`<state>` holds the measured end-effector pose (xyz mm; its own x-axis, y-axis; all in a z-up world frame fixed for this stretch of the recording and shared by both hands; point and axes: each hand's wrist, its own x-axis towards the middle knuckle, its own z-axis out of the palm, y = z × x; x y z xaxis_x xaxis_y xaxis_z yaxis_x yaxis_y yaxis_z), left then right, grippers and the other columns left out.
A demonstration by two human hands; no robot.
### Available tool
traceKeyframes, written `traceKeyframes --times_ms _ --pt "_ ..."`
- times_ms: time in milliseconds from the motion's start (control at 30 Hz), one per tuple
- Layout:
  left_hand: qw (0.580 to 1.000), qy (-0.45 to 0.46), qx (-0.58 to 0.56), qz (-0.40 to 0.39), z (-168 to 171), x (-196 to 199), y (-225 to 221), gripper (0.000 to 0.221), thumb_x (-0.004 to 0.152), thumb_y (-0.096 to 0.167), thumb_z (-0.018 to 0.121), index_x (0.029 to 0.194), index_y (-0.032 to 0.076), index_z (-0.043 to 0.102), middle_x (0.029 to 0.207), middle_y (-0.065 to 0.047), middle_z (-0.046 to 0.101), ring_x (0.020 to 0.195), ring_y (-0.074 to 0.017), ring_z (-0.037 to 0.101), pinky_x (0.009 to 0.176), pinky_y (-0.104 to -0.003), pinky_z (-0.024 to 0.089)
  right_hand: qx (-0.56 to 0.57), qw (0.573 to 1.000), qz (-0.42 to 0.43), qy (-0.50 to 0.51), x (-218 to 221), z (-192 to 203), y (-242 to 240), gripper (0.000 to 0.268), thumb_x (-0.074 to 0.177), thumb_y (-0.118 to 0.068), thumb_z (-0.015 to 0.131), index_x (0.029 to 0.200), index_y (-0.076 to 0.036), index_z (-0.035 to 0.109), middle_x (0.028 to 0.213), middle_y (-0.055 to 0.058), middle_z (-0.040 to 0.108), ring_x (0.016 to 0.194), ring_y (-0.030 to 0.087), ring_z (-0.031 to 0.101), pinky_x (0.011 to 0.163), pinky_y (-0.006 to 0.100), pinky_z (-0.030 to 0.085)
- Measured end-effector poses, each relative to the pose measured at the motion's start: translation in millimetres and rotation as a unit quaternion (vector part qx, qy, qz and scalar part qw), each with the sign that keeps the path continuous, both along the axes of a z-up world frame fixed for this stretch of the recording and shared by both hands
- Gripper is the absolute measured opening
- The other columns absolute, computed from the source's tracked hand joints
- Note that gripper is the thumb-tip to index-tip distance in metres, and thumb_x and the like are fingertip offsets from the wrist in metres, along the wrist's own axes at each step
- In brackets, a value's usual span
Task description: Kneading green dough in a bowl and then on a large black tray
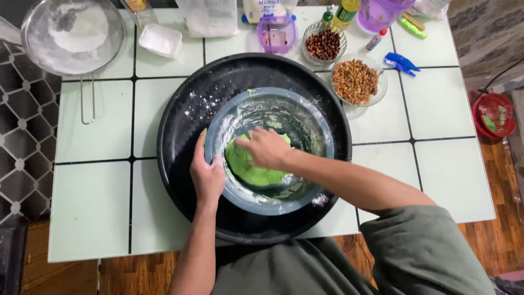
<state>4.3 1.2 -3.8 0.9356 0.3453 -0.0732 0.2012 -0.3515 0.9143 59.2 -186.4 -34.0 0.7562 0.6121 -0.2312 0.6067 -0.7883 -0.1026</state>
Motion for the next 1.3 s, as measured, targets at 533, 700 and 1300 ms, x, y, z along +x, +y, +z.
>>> traceKeyframes --times_ms 533,700,1300 --pt "0.999 -0.040 -0.025 -0.022 -3.4 -2.9 -2.5 0.064 0.083 -0.001 0.055 0.144 0.020 0.058 0.139 -0.015 0.063 0.134 -0.0351 0.054 0.113 -0.046 0.043 0.138 0.986 0.042 0.084 -67.6 128.0 -69.2 0.045 0.092 -0.021 0.069 0.133 -0.004 0.063 0.104 0.026 0.069 0.095 0.041 0.070 0.086 0.049 0.058" --pt "0.999 -0.031 -0.037 -0.020 2.1 -6.3 -3.4 0.065 0.086 -0.002 0.055 0.147 0.021 0.056 0.142 -0.016 0.061 0.137 -0.0370 0.051 0.115 -0.049 0.041 0.138 0.989 0.042 0.024 -49.1 145.0 -52.0 0.045 0.093 -0.037 0.067 0.132 -0.015 0.063 0.101 0.016 0.072 0.094 0.039 0.069 0.079 0.055 0.057" --pt "0.999 -0.044 -0.029 -0.011 -8.6 -1.5 -3.4 0.066 0.084 0.001 0.058 0.146 0.022 0.057 0.140 -0.014 0.063 0.133 -0.0337 0.055 0.114 -0.044 0.043 0.078 0.995 -0.066 0.022 13.7 2.7 -34.8 0.066 0.079 -0.043 0.072 0.142 -0.036 0.052 0.084 0.009 0.073 0.082 0.037 0.075 0.076 0.057 0.060"
